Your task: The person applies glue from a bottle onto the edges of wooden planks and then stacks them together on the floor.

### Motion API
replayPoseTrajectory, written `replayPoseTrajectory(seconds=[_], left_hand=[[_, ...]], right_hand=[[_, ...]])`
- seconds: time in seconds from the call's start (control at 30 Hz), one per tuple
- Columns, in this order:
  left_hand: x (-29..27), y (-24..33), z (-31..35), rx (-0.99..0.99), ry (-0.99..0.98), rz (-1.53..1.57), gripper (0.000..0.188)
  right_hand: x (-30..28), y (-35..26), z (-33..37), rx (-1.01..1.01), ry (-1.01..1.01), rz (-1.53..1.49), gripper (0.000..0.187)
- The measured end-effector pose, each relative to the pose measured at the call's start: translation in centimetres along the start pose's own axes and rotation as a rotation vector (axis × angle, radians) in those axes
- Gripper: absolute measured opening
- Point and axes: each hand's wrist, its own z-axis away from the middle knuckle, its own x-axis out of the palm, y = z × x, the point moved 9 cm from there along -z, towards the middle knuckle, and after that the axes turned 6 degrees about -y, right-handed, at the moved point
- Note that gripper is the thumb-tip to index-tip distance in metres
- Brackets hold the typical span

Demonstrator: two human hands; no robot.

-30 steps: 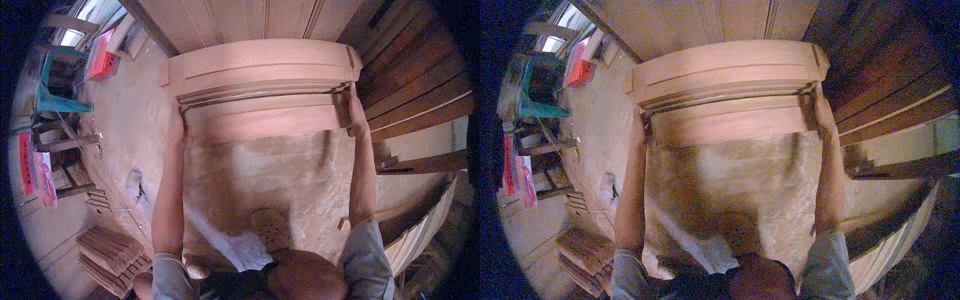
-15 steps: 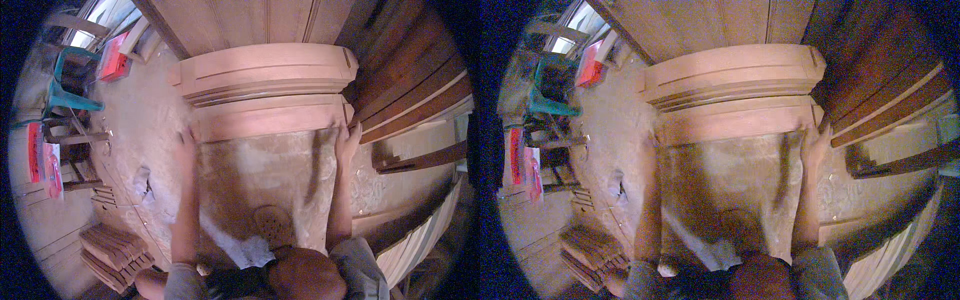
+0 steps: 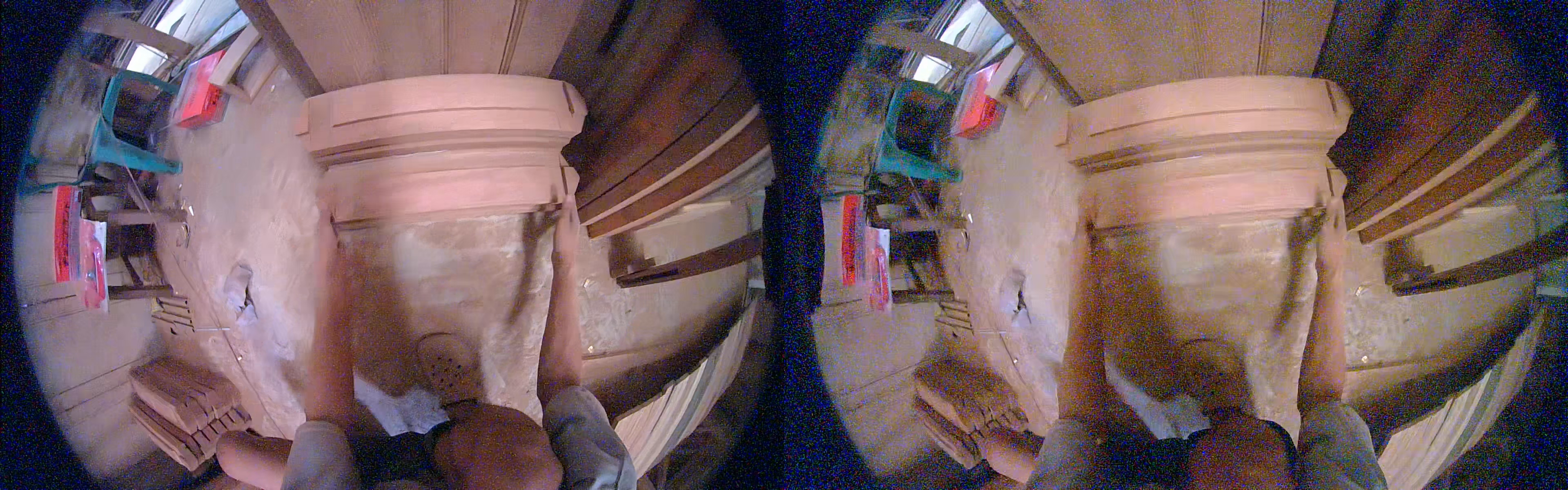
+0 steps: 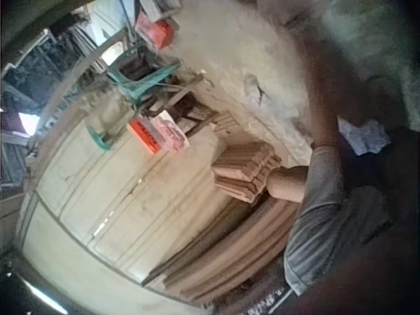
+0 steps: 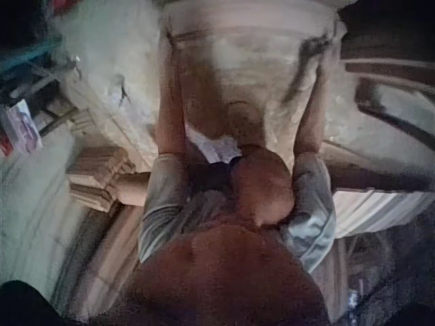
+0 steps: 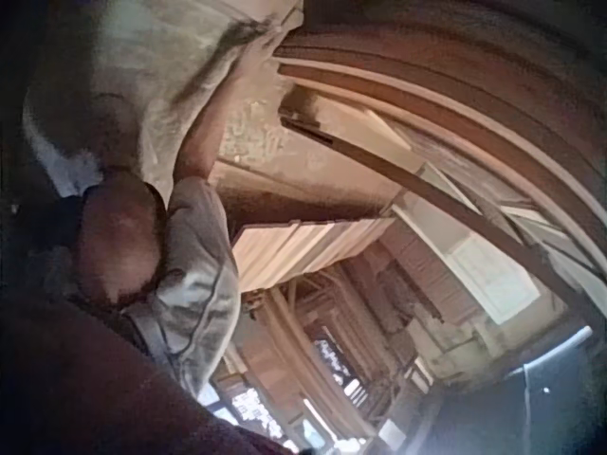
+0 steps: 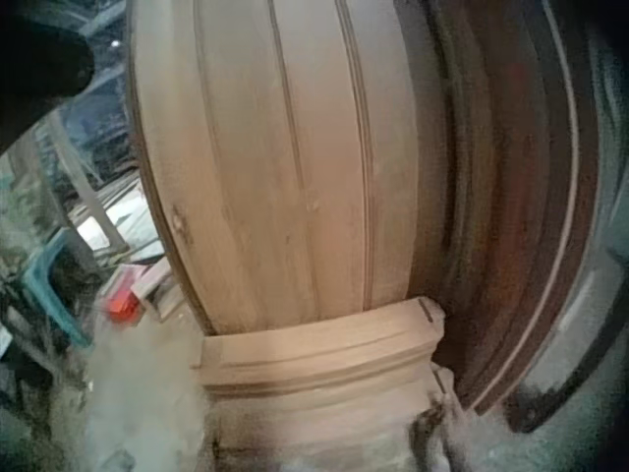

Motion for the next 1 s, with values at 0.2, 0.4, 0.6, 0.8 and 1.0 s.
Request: replayPoseTrajectory(seconds=[0.2,0.4,0.6,0.8,1.0], left_hand=[[-4.2,5.2,-3.9,0.381,0.253,-0.449,0.077],[7.0,8.8,-11.2,0.576,-0.056,-0.443,0.077],[-0.4,10.5,-11.9,0.697,0.917,-0.362,0.061],[0.3,11.6,-13.8,0.768,0.883,-0.609,0.041],[5.4,10.9,-9.1,0.674,0.747,-0.226,0.071]], right_hand=[[0.0,-6.7,-0.7,-0.239,0.138,0.461,0.071],[-0.9,-7.6,-12.1,-0.235,0.452,0.150,0.070],[1.9,-4.6,-14.2,0.220,0.586,-0.296,0.067],[5.7,-7.4,-16.9,-0.296,0.221,-0.870,0.063],[2.1,-6.8,-16.0,-0.145,0.359,-0.602,0.055]])
